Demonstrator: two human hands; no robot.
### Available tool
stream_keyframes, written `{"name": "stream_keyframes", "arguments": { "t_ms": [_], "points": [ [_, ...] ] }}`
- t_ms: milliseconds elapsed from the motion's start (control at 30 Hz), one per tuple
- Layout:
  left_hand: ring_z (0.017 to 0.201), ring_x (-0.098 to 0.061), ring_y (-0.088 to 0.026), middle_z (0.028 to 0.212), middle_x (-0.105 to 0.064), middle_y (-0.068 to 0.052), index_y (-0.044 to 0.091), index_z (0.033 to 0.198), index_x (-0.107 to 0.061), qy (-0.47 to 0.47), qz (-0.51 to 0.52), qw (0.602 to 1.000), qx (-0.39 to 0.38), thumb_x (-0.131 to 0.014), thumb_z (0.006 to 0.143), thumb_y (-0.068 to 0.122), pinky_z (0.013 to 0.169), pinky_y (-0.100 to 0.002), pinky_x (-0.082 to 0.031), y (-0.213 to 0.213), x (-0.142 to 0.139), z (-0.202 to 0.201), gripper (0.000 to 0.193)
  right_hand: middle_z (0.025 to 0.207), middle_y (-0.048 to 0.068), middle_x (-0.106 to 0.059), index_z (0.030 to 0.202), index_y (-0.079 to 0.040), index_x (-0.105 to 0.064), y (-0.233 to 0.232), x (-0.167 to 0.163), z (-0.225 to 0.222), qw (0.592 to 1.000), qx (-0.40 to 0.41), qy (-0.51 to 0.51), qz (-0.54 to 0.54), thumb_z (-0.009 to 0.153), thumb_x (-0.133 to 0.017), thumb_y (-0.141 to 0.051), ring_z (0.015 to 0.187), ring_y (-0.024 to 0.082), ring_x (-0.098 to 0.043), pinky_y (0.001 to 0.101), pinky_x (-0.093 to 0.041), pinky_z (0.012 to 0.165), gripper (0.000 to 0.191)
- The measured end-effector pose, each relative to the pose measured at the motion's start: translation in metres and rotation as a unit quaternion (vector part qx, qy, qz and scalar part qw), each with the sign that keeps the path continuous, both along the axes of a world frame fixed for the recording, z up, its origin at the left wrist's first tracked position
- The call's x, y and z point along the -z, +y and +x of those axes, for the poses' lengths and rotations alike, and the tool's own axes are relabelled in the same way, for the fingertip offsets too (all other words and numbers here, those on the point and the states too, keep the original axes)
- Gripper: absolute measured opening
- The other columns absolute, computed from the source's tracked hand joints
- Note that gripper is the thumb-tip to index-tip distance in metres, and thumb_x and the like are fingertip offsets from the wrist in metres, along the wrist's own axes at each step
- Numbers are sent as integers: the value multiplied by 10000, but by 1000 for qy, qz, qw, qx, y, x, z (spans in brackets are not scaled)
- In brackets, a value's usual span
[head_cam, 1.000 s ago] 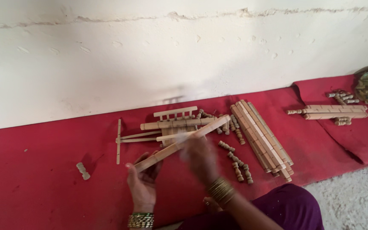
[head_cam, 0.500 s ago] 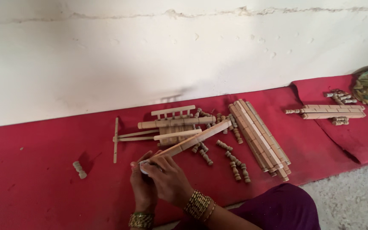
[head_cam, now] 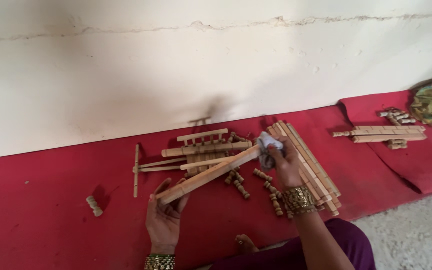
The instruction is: The person sits on the floor and wipes a long wooden toy bar with a cloth, rubbing along its length and turning it to clean different sides. Wooden toy parts and beads lie on a red mat beside them as they continue wiping the same piece.
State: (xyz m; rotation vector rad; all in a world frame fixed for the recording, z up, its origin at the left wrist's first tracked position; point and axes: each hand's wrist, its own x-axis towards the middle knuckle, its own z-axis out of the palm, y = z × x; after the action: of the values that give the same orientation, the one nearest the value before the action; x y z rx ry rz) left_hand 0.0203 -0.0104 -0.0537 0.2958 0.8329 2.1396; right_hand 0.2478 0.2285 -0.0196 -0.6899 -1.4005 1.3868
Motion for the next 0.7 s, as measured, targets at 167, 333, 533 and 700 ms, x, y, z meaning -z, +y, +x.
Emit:
{"name": "stream_keyframes", "arguments": {
  "t_ms": [167, 333, 533, 700],
  "points": [
    [1070, -677, -409, 1128, -678, -320, -103, 1172, -617, -115, -37, 992, 41, -423, 997, 536, 875, -445, -553, -6, 0, -17, 691, 1124, 132, -648, 1137, -98, -608, -10, -10, 4, 996, -16, 43, 72, 909, -549, 36, 688, 121, -673, 221, -553, 500, 271],
    [1128, -654, -388, 1129, -677, -271, -63, 1114, -619, -72, 6, 997, 18, -579, 963, 347, 961, -499, -576, -2, 5, -13, 439, 1250, 155, -625, 1057, -96, -661, -12, -14, -2, 959, 93, -115, 243, 852, -609, 40, 796, 130, -654, 191, -562, 581, 251],
    [1138, -659, -372, 1190, -664, -291, -45, 1195, -590, -6, 42, 999, 24, -593, 930, 377, 957, -484, -572, 2, 1, -5, 499, 938, 50, -669, 1008, -135, -727, -76, -16, -60, 819, 198, -328, 427, 891, -572, 64, 730, 139, -627, 220, -561, 523, 278],
    [1089, -672, -307, 1199, -652, -244, -50, 1282, -558, 34, 11, 998, 46, -554, 953, 412, 930, -390, -589, 2, 10, 4, 567, 886, 83, -667, 1098, -28, -661, -182, -12, -125, 888, -26, -320, 331, 904, -625, -11, 724, 168, -612, 290, -565, 521, 198]
  ]
}}
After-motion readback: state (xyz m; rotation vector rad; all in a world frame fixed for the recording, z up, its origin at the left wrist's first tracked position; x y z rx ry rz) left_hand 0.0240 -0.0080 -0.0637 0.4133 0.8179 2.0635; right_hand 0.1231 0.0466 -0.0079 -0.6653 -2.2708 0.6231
